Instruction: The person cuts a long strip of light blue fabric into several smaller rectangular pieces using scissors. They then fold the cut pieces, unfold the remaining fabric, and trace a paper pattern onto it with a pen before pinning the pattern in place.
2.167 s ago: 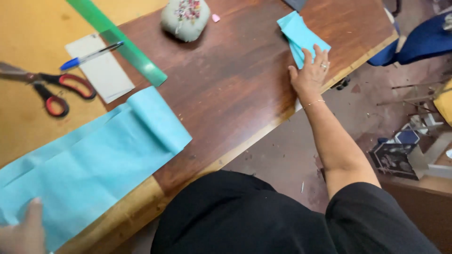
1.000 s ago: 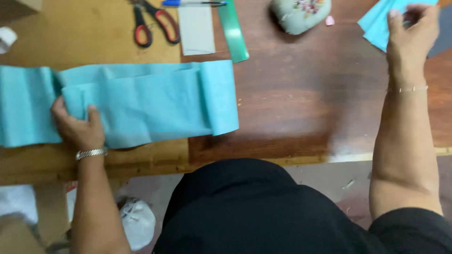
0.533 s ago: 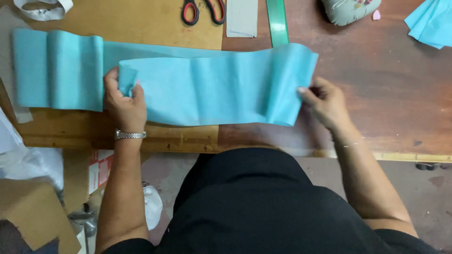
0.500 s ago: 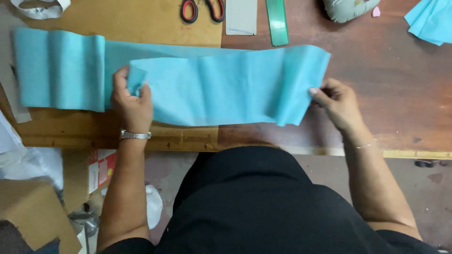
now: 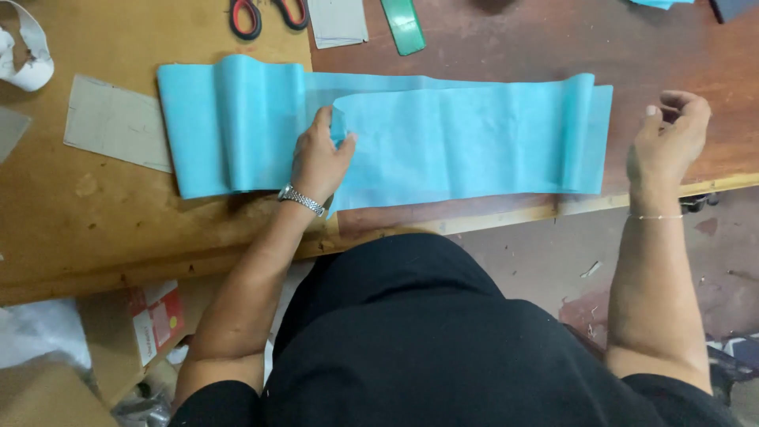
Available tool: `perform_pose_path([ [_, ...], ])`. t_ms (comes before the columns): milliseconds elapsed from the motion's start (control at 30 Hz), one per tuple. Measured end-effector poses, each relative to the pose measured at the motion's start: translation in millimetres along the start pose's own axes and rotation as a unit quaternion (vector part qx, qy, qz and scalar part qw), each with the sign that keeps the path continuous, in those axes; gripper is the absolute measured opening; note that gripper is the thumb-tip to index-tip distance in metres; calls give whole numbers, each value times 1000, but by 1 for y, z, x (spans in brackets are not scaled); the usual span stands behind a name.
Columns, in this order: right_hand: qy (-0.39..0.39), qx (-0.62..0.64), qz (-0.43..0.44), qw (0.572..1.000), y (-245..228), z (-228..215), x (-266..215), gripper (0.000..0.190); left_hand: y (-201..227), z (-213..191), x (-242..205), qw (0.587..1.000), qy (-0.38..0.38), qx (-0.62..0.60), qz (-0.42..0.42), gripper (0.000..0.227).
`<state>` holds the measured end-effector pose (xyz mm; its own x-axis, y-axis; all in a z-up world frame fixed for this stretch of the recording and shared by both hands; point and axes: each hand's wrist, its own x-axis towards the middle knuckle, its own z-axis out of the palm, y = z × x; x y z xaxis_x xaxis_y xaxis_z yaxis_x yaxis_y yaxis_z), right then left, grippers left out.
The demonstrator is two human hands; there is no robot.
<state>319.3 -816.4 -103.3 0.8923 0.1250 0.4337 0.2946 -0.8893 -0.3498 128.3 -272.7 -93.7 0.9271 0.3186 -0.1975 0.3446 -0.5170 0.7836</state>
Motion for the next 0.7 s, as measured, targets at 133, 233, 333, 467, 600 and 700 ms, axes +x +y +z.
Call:
perform_pose_path([
  [133, -47, 106, -51, 992, -155, -2, -29, 17, 12, 10, -2, 995, -64, 71, -23, 62],
  [233, -200, 193, -45, 960, -234, 8, -55, 19, 20, 24, -12, 994, -90, 69, 3, 60],
  [333, -327, 223, -68, 916, -306, -2, -69, 28, 32, 27, -27, 992, -109, 42, 56, 52],
  [467, -308, 189, -103, 927, -297, 0, -54, 23, 5, 2, -11, 993, 1, 6, 116, 43],
  [600, -291, 112, -28, 950, -240, 3, -43, 21, -3, -49, -3, 995, 70, -41, 61, 43],
  [700, -320, 87, 41, 943, -263, -10, -39, 22, -28, -20, 11, 997, 12, 31, 75, 59],
])
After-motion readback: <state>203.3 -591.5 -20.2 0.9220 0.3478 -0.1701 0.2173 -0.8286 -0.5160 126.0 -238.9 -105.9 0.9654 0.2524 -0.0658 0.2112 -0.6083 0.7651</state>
